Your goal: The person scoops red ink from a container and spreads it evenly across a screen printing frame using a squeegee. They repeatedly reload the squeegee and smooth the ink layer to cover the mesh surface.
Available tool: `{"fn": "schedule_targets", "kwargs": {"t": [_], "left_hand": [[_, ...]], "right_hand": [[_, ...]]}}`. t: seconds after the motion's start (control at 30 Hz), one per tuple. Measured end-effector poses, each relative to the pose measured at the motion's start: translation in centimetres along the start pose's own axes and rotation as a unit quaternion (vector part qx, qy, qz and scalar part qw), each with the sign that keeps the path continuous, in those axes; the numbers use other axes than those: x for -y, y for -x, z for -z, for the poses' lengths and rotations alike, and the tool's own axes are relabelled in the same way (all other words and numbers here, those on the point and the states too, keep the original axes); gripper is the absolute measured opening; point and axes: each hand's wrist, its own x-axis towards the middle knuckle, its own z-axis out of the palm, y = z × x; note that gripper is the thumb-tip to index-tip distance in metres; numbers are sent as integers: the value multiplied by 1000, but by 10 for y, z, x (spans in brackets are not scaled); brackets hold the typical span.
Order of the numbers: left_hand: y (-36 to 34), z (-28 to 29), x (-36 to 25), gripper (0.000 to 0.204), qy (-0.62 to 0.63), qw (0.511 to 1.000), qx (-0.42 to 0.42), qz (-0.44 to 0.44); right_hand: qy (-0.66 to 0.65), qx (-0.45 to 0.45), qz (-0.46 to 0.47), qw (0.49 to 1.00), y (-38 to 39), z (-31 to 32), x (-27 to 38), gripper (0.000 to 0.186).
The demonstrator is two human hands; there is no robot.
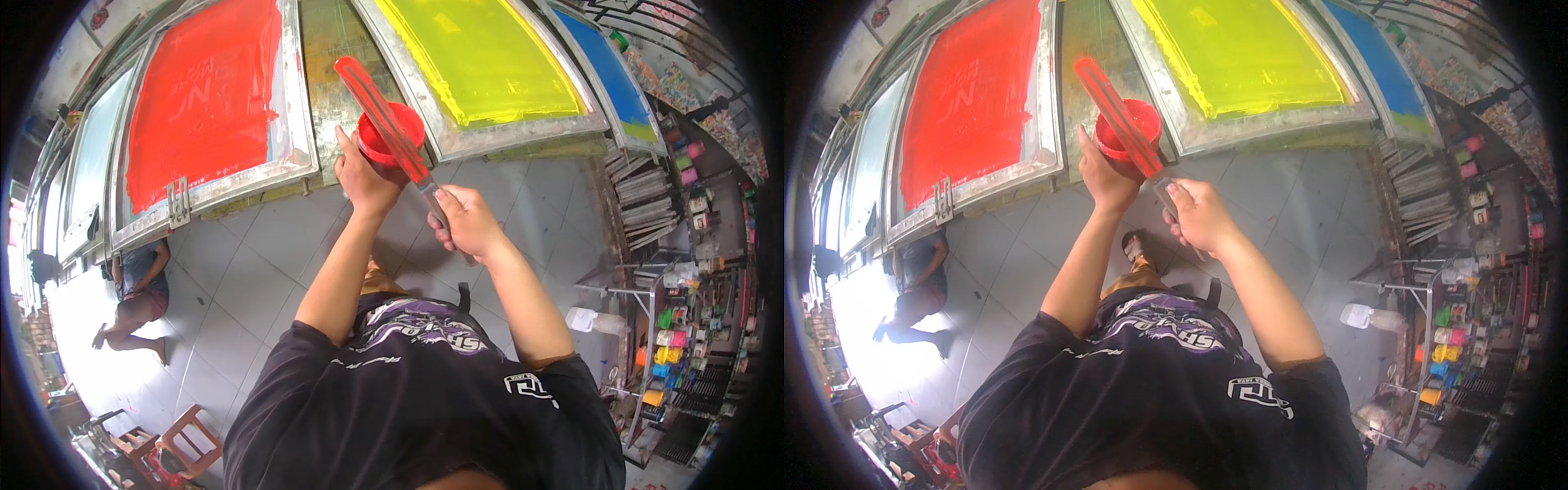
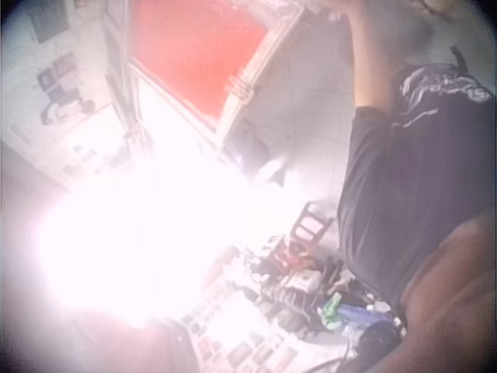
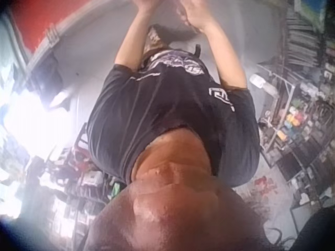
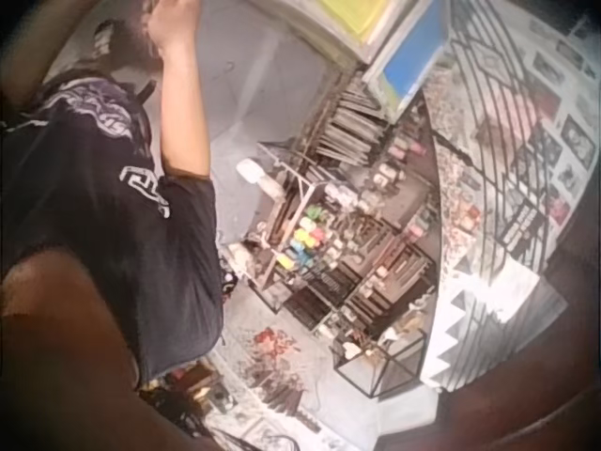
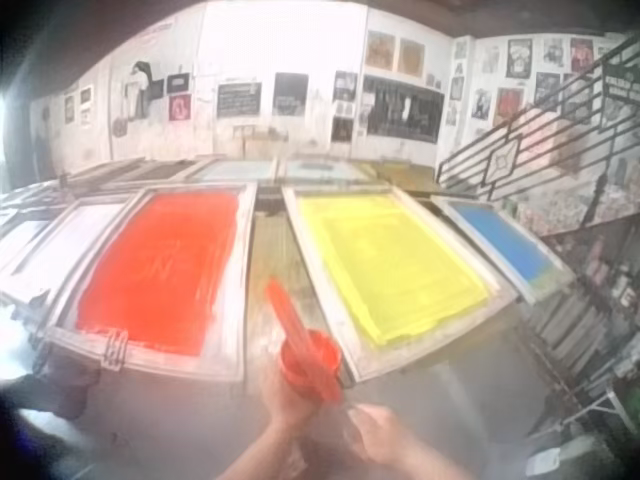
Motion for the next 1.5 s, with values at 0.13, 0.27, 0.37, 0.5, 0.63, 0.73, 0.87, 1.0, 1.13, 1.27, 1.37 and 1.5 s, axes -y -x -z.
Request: {"fn": "schedule_targets", "kwargs": {"t": [0.13,0.27,0.37,0.5,0.63,0.73,0.87,1.0,1.13,1.27,1.37,1.5], "left_hand": [[-2,2,-3,116,-31,998,-39,-48],[-3,3,0,109,-72,990,-73,-92],[-4,-1,0,107,-57,994,-61,-67],[-5,0,-1,115,-19,1000,5,-4],[-5,3,-5,117,-35,999,8,14],[-5,3,-8,120,-33,999,2,12],[-6,4,-11,124,-19,999,15,34],[-5,4,-9,128,-20,999,19,39],[-5,1,-3,126,-53,998,-31,1],[-4,4,-16,129,-23,998,13,58],[1,-6,-12,129,23,997,-60,33],[5,-3,-22,128,-55,995,-74,38]], "right_hand": [[38,-32,-72,996,26,3,7,27],[77,-23,-114,990,49,13,-2,27],[51,-22,-141,988,65,21,-17,27],[59,-29,-164,984,84,26,-18,26],[53,-36,-153,986,99,28,-17,28],[49,-29,-163,985,111,33,-19,28],[18,-17,-172,985,129,42,-23,29],[-16,-25,-155,987,147,50,-17,29],[-26,-50,-136,989,161,50,-15,29],[-52,-64,-50,995,163,53,-23,32],[-80,-112,23,990,150,50,-24,36],[-174,-91,27,980,140,54,-32,38]]}}
